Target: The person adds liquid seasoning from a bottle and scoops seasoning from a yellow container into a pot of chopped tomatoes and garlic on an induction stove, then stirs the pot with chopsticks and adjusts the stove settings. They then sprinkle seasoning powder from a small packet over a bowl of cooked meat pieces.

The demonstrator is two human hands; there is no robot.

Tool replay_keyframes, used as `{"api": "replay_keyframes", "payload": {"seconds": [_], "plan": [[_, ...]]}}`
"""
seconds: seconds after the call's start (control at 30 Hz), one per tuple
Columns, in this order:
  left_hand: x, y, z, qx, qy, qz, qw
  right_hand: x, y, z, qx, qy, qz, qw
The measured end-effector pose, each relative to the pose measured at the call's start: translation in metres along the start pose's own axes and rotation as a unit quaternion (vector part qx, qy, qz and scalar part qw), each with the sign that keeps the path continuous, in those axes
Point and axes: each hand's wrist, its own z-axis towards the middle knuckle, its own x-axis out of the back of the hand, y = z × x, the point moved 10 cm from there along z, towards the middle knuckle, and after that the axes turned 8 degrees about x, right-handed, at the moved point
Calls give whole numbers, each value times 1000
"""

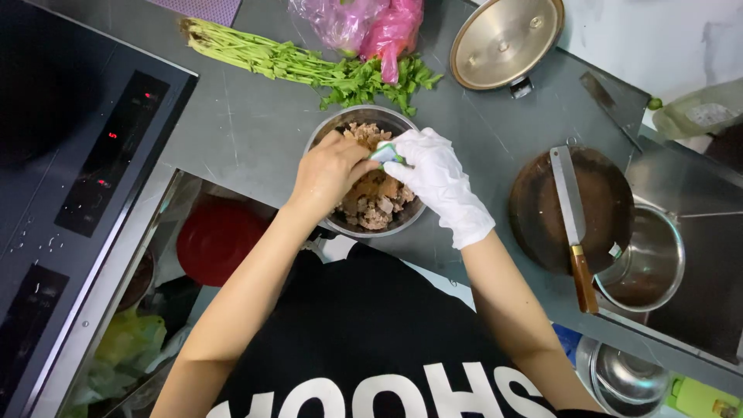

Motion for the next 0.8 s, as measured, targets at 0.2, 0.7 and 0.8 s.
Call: {"api": "replay_keyframes", "payload": {"seconds": [0.2,0.7,0.8], "plan": [[-8,10,15,-16,-2,-21,1000,5,31,2,-126,-44,2,991],[53,-62,-46,195,41,-80,977,4,72,-40,-278,138,141,940],[52,-70,-64,231,32,-83,969,2,80,-52,-295,184,177,921]]}}
